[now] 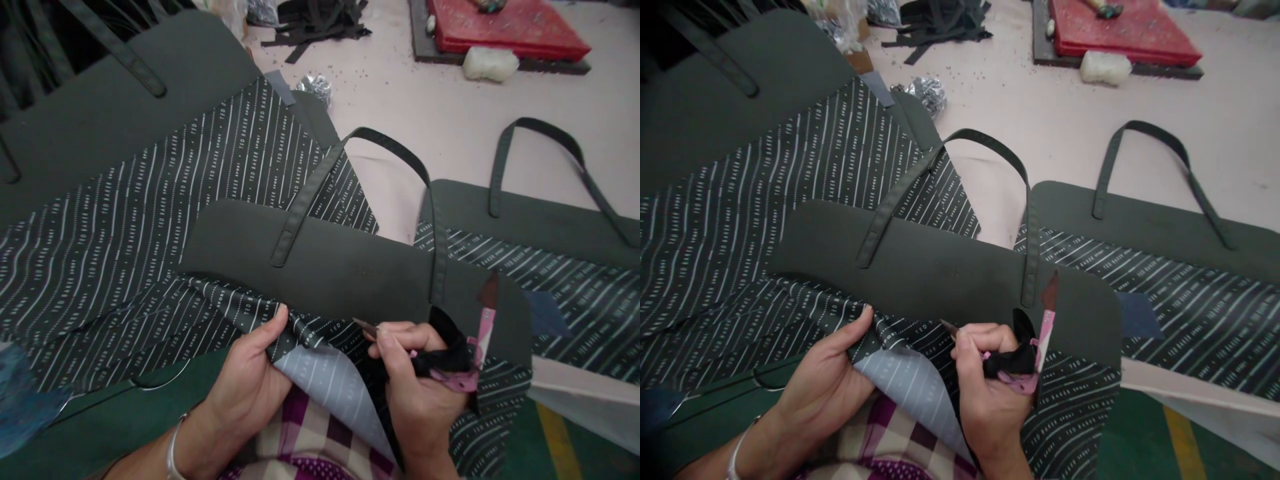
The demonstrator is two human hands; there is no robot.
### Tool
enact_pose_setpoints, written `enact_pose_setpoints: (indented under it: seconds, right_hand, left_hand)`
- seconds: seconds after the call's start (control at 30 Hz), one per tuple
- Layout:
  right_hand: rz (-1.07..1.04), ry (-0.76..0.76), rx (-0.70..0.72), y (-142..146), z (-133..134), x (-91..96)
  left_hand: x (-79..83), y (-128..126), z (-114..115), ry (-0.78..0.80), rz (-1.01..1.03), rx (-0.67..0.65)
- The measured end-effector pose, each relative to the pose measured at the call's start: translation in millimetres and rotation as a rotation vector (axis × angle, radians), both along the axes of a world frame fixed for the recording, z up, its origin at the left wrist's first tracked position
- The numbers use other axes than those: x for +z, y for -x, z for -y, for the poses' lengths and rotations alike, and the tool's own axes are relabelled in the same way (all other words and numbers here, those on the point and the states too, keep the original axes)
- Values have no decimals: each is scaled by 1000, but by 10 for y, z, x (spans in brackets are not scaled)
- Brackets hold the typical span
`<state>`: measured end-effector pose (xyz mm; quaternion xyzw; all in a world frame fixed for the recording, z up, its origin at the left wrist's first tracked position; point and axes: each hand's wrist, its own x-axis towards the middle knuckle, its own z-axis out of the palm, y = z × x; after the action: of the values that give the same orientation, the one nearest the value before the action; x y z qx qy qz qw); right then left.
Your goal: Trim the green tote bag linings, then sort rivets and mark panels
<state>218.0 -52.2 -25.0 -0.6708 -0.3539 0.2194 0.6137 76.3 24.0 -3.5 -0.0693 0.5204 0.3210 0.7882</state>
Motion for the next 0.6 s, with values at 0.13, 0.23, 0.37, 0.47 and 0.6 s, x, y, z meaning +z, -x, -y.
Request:
enact_pose_setpoints:
  seconds: [0.13, 0.23, 0.37, 0.47, 0.6]
  right_hand:
    - [-62, -5, -11, -46, 40, -17]
    - [-32, 0, -2, -37, 29, -1]
    - [-18, -6, -2, -20, 15, 9]
    - [26, 11, 1, -18, 15, 4]
    - [110, 30, 4, -9, 9, -3]
  left_hand:
    - [3, -11, -6, 4, -38, 15]
    - [5, -17, -14, 9, -42, 21]
    - [19, -23, -12, 17, -29, 46]
    - [22, -19, -4, 21, -42, 55]
    - [-2, 2, 8, 20, -52, 39]
